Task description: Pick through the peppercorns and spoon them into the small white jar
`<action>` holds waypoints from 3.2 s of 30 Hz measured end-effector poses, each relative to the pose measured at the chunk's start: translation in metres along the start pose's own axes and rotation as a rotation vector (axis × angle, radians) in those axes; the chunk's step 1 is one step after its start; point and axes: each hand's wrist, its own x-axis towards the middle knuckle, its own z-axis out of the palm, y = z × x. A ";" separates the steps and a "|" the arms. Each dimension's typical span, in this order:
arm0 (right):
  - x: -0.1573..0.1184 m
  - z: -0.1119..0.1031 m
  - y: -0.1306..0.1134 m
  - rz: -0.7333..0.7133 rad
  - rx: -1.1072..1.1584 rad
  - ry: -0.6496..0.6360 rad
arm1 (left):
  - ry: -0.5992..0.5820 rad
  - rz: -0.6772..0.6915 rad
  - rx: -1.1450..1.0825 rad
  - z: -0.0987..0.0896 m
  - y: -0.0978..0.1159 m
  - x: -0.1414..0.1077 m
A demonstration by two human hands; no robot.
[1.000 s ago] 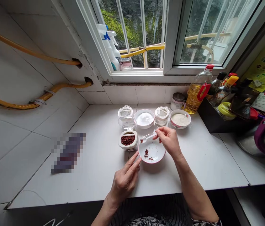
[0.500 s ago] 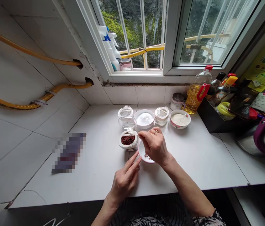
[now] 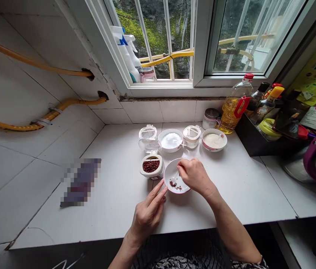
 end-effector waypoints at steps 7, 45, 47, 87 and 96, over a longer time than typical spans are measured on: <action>-0.002 -0.005 -0.011 0.214 0.393 -0.066 | -0.008 -0.006 -0.009 0.000 -0.001 -0.001; 0.013 0.012 -0.027 -0.353 0.066 0.354 | -0.016 -0.011 0.003 -0.001 0.000 0.000; 0.011 0.002 -0.020 -0.282 0.081 0.394 | -0.017 -0.012 0.006 -0.001 0.001 0.000; -0.002 -0.005 -0.013 0.262 0.546 -0.046 | -0.005 -0.012 -0.003 -0.002 0.000 0.000; 0.001 -0.008 -0.004 0.382 0.698 0.072 | -0.006 -0.007 -0.032 -0.002 0.001 0.002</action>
